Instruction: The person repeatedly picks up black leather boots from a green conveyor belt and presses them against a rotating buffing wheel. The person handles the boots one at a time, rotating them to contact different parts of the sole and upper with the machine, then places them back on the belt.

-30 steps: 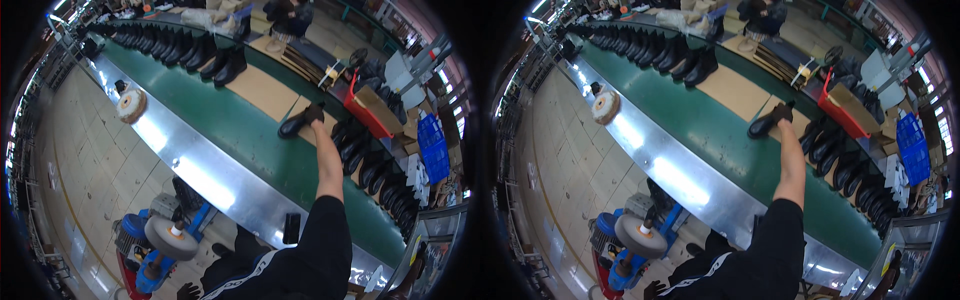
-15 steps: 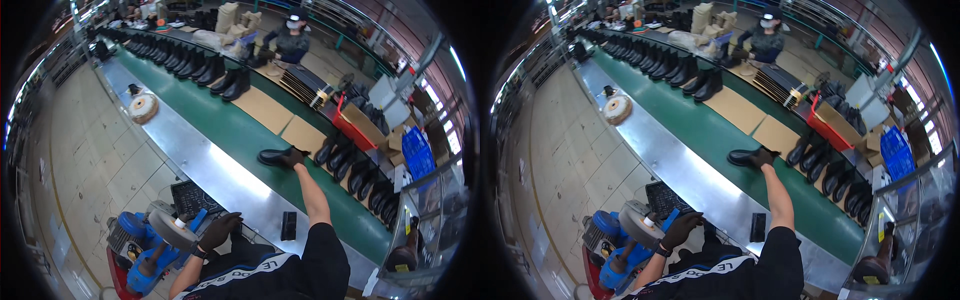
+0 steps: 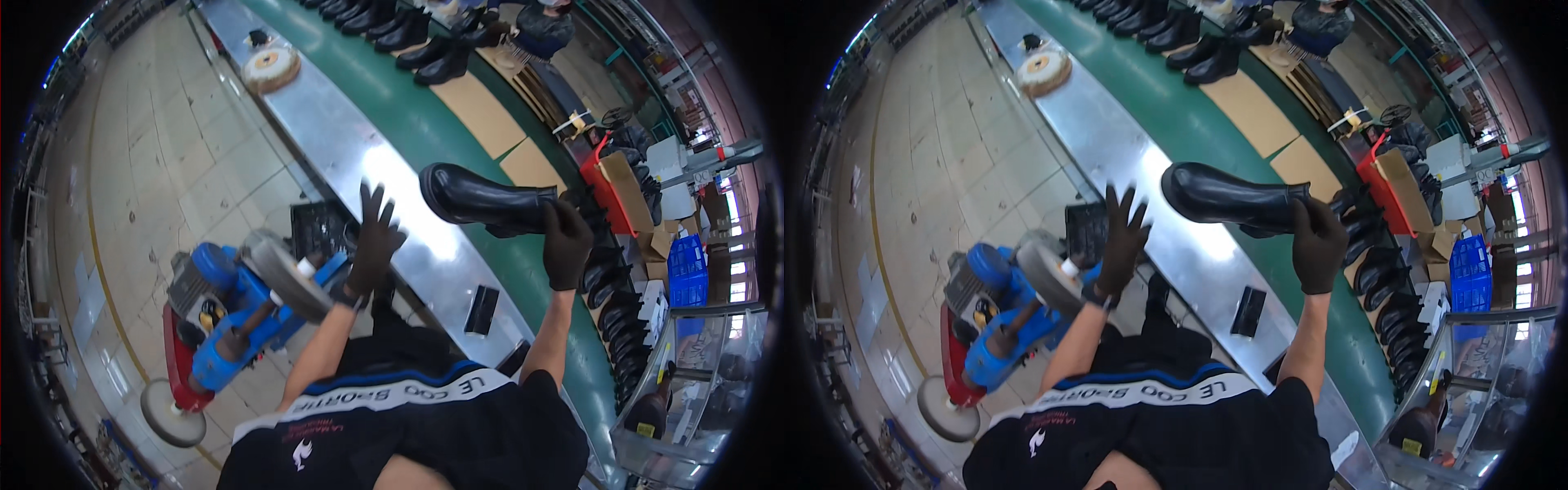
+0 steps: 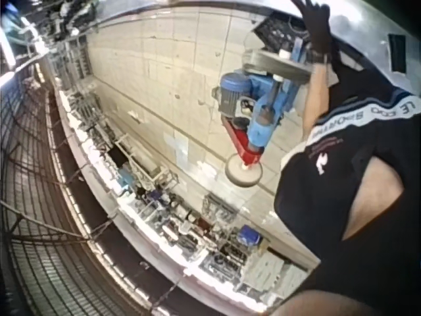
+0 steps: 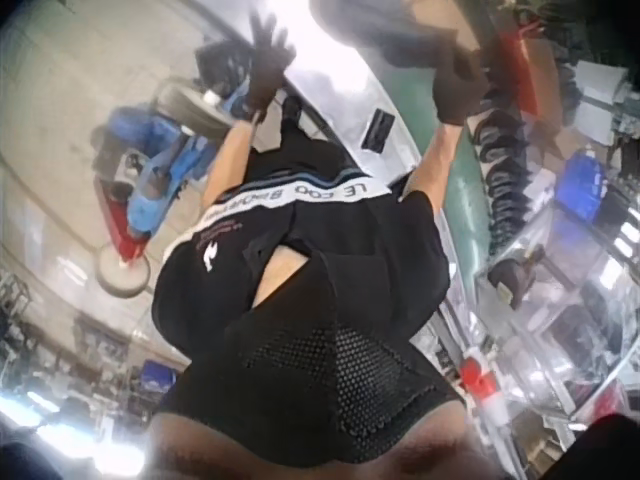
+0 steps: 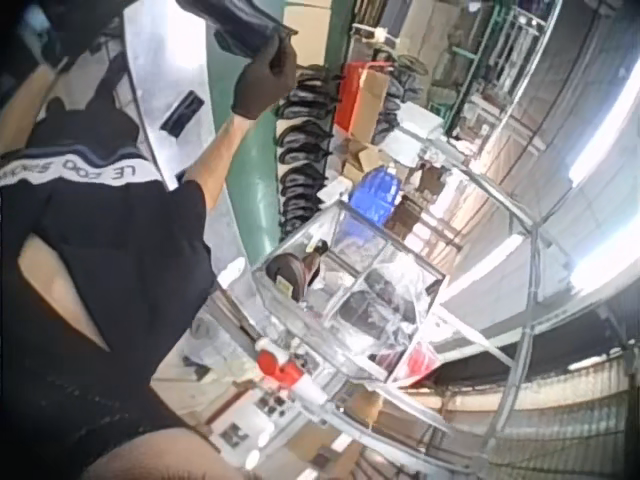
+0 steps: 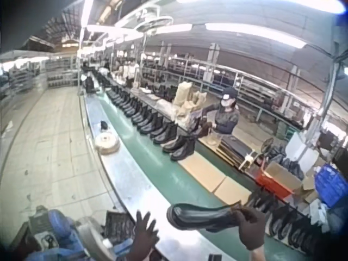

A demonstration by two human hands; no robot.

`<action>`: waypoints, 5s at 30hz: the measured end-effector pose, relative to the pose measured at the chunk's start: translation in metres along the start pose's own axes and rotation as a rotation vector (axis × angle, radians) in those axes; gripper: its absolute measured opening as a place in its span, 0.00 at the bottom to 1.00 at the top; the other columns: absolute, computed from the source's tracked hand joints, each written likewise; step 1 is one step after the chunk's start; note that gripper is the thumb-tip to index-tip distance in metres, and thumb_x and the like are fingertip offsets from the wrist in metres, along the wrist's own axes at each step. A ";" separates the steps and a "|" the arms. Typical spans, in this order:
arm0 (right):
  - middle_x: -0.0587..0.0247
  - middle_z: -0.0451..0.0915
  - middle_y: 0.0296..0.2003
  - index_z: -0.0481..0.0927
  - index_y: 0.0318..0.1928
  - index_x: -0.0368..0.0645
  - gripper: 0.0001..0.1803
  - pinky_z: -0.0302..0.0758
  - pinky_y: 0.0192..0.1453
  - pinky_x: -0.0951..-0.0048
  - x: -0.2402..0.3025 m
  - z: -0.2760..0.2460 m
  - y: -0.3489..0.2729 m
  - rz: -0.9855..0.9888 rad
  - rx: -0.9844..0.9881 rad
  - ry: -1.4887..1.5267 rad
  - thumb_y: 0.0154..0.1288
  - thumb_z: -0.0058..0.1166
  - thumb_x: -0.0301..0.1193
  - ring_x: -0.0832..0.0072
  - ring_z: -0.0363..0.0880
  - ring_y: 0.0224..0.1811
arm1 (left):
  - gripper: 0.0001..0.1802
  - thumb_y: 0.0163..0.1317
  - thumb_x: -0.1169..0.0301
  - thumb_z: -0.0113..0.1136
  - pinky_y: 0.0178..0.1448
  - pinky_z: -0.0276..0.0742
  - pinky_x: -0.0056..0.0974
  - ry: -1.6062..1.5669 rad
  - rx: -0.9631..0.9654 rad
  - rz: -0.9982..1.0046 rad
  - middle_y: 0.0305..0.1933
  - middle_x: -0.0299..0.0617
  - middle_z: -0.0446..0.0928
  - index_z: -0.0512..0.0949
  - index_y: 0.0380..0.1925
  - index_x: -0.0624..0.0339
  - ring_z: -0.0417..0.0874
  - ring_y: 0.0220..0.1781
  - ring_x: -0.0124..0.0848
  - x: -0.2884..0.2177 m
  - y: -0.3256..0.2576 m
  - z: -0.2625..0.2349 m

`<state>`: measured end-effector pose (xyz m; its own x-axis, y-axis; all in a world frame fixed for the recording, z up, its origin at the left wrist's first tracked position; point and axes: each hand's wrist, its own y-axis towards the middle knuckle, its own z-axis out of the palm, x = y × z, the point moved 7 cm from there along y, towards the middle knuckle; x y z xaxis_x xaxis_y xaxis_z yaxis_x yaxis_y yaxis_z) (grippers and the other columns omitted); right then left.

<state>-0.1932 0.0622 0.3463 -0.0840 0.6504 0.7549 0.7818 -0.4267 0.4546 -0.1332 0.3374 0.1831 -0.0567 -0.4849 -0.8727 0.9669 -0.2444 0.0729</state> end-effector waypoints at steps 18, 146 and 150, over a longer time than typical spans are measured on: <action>0.47 0.69 0.55 0.70 0.60 0.46 0.36 0.64 0.63 0.51 0.122 -0.081 -0.200 -0.193 -0.327 -0.545 0.48 0.65 0.38 0.48 0.65 0.60 | 0.35 0.62 0.55 0.53 0.66 0.69 0.53 -0.296 -0.030 -0.311 0.62 0.52 0.68 0.60 0.67 0.56 0.72 0.63 0.48 -0.005 -0.097 0.053; 0.60 0.78 0.53 0.73 0.58 0.49 0.34 0.78 0.41 0.44 -0.092 0.237 -0.421 1.662 0.966 0.239 0.64 0.47 0.62 0.61 0.78 0.51 | 0.01 0.50 0.75 0.60 0.31 0.76 0.39 1.243 -0.948 0.068 0.26 0.43 0.77 0.80 0.23 0.57 0.82 0.28 0.40 -0.045 -0.224 -0.186; 0.63 0.73 0.59 0.68 0.62 0.48 0.38 0.76 0.51 0.45 -0.105 0.248 -0.477 1.797 0.928 0.536 0.60 0.56 0.60 0.62 0.75 0.56 | 0.02 0.46 0.75 0.64 0.27 0.76 0.39 1.310 -0.513 0.207 0.20 0.42 0.76 0.80 0.21 0.57 0.80 0.22 0.38 -0.049 -0.175 -0.146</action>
<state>-0.4040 0.3528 -0.0671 0.9478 -0.3034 0.0979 0.1772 0.2459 -0.9530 -0.2635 0.5268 0.1422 0.0886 0.7108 -0.6978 0.9268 0.1979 0.3193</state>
